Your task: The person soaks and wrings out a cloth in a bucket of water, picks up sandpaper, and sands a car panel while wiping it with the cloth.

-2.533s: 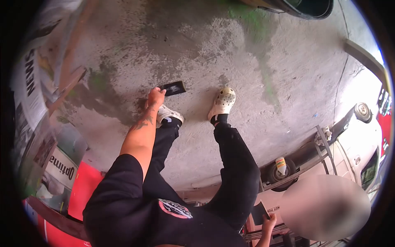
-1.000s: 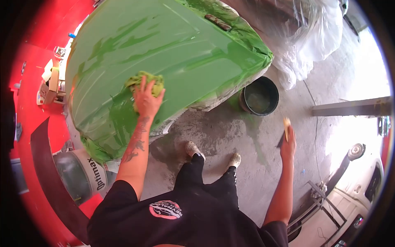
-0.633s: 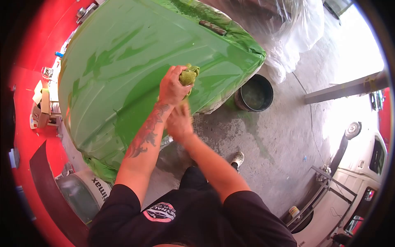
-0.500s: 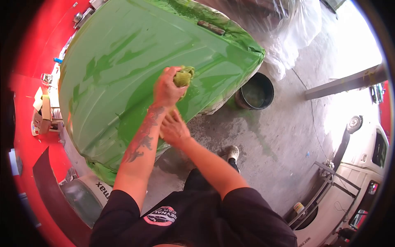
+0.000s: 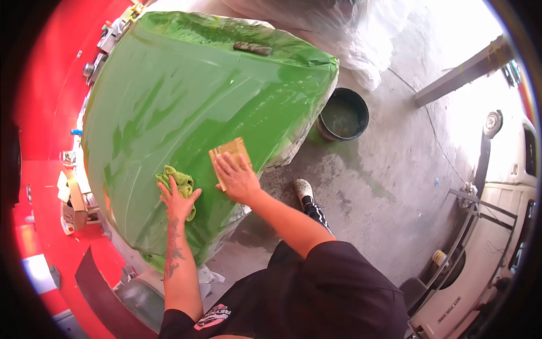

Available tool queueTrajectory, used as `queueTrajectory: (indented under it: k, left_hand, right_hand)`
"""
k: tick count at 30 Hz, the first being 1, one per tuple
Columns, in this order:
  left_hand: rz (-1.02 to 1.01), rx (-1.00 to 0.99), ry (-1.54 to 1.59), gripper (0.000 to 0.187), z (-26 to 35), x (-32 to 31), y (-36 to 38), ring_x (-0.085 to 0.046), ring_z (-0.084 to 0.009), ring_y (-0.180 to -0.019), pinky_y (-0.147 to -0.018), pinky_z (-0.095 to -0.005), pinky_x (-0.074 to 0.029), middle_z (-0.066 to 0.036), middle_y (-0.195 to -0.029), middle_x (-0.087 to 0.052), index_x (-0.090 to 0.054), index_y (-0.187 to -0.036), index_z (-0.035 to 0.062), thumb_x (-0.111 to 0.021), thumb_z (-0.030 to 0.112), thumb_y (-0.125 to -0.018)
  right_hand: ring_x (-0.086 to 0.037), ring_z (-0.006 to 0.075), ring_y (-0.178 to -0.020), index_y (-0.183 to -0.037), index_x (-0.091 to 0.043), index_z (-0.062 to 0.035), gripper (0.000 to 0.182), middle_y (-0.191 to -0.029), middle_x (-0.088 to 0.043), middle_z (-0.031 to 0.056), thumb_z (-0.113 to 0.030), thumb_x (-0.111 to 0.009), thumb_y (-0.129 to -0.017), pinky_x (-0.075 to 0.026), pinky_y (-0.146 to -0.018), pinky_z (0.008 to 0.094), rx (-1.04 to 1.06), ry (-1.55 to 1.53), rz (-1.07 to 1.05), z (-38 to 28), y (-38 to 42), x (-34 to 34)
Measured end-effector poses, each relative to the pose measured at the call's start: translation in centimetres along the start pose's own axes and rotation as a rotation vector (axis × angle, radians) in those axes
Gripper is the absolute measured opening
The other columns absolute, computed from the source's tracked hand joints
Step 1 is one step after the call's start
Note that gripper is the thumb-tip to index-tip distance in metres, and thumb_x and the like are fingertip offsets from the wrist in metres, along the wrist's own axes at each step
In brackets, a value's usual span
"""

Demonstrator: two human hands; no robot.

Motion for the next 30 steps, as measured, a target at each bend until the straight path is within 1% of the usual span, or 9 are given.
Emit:
queueTrajectory:
  k: [3,6,9,13,16,20,24,26,30]
  left_hand:
    - [-0.040,0.017,0.006,0.115,-0.1,-0.1,-0.5,0.001,-0.0511,-0.140,-0.111,-0.0585,-0.020,-0.020,-0.155,0.011,-0.003,-0.152,0.0261,-0.073,0.062,-0.068]
    - [-0.036,-0.022,-0.015,0.116,-1.0,-0.8,-1.3,0.004,-0.0518,-0.139,-0.110,-0.0615,-0.020,-0.019,-0.155,0.015,0.001,-0.151,0.0278,-0.072,0.063,-0.069]
    - [-0.060,0.013,-0.009,0.115,-1.2,-1.4,-1.2,0.005,-0.0525,-0.139,-0.108,-0.0642,-0.020,-0.018,-0.155,0.017,0.003,-0.151,0.0282,-0.070,0.065,-0.070]
    - [-0.037,0.022,-0.017,0.116,-1.4,-1.6,-1.2,0.005,-0.0530,-0.138,-0.108,-0.0654,-0.018,-0.019,-0.155,0.017,0.004,-0.151,0.0278,-0.068,0.067,-0.070]
    - [-0.037,0.014,-0.031,0.116,-1.3,-1.3,-1.3,0.005,-0.0530,-0.138,-0.109,-0.0639,-0.017,-0.020,-0.154,0.017,0.004,-0.151,0.0275,-0.068,0.068,-0.069]
    - [-0.064,0.000,-0.040,0.119,-1.2,-1.0,-1.1,0.006,-0.0525,-0.139,-0.112,-0.0601,-0.014,-0.021,-0.154,0.017,0.005,-0.151,0.0268,-0.071,0.067,-0.068]
    - [0.104,-0.072,-0.068,0.123,-1.9,-2.1,-1.4,0.004,-0.0517,-0.139,-0.106,-0.0653,-0.021,-0.018,-0.155,0.015,0.003,-0.151,0.0278,-0.073,0.068,-0.063]
    - [-0.073,0.050,-0.051,0.122,-0.1,-0.2,-0.3,0.006,-0.0498,-0.140,-0.113,-0.0564,-0.013,-0.020,-0.155,0.015,0.004,-0.151,0.0262,-0.074,0.064,-0.066]
    - [0.006,0.007,-0.034,0.119,-1.7,-1.3,-0.6,0.003,-0.0500,-0.140,-0.114,-0.0557,-0.015,-0.021,-0.155,0.011,-0.002,-0.152,0.0249,-0.074,0.063,-0.065]
  right_hand:
    - [-0.011,0.0254,-0.146,-0.149,-0.018,-0.0064,0.071,-0.157,-0.015,0.0088,-0.050,-0.036,-0.096,-0.010,-0.116,0.0478,-0.189,0.050,0.039,7.2,-2.5,3.7]
    - [-0.017,0.0282,-0.144,-0.148,-0.022,-0.0052,0.067,-0.155,-0.021,0.0110,-0.046,-0.036,-0.097,-0.013,-0.115,0.0515,-0.468,0.085,0.277,18.1,-6.4,6.2]
    - [-0.019,0.0298,-0.143,-0.147,-0.022,-0.0036,0.068,-0.155,-0.023,0.0121,-0.046,-0.038,-0.096,-0.014,-0.114,0.0530,-0.594,0.065,0.403,18.9,-7.9,5.2]
    - [-0.021,0.0294,-0.143,-0.147,-0.023,-0.0027,0.071,-0.155,-0.022,0.0119,-0.047,-0.041,-0.094,-0.016,-0.114,0.0522,-0.316,0.014,0.203,8.5,-3.8,2.3]
    - [-0.020,0.0282,-0.143,-0.148,-0.023,-0.0044,0.072,-0.155,-0.022,0.0115,-0.049,-0.041,-0.094,-0.016,-0.114,0.0512,-0.193,-0.006,0.160,10.1,-3.0,3.7]
    - [-0.017,0.0259,-0.144,-0.149,-0.022,-0.0077,0.069,-0.156,-0.020,0.0081,-0.048,-0.038,-0.096,-0.015,-0.115,0.0506,-0.448,0.015,0.317,20.1,-7.2,7.5]
    - [-0.017,0.0282,-0.144,-0.149,-0.021,-0.0066,0.070,-0.156,-0.019,0.0089,-0.048,-0.040,-0.095,-0.014,-0.115,0.0528,-0.563,0.052,0.335,14.6,-7.4,4.3]
    - [-0.017,0.0288,-0.144,-0.149,-0.020,-0.0062,0.073,-0.156,-0.019,0.0094,-0.049,-0.042,-0.094,-0.012,-0.115,0.0537,-0.397,0.028,0.198,8.3,-4.8,3.0]
    - [-0.018,0.0278,-0.143,-0.149,-0.017,-0.0068,0.077,-0.156,-0.020,0.0091,-0.052,-0.043,-0.093,-0.012,-0.115,0.0528,-0.006,0.004,0.085,3.7,-0.7,0.6]
Point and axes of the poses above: each hand's wrist, its own y-axis away from the middle knuckle, its own x-axis out of the back of the hand, z = x × y, the point moved 1 cm from there along -y, towards the middle knuckle
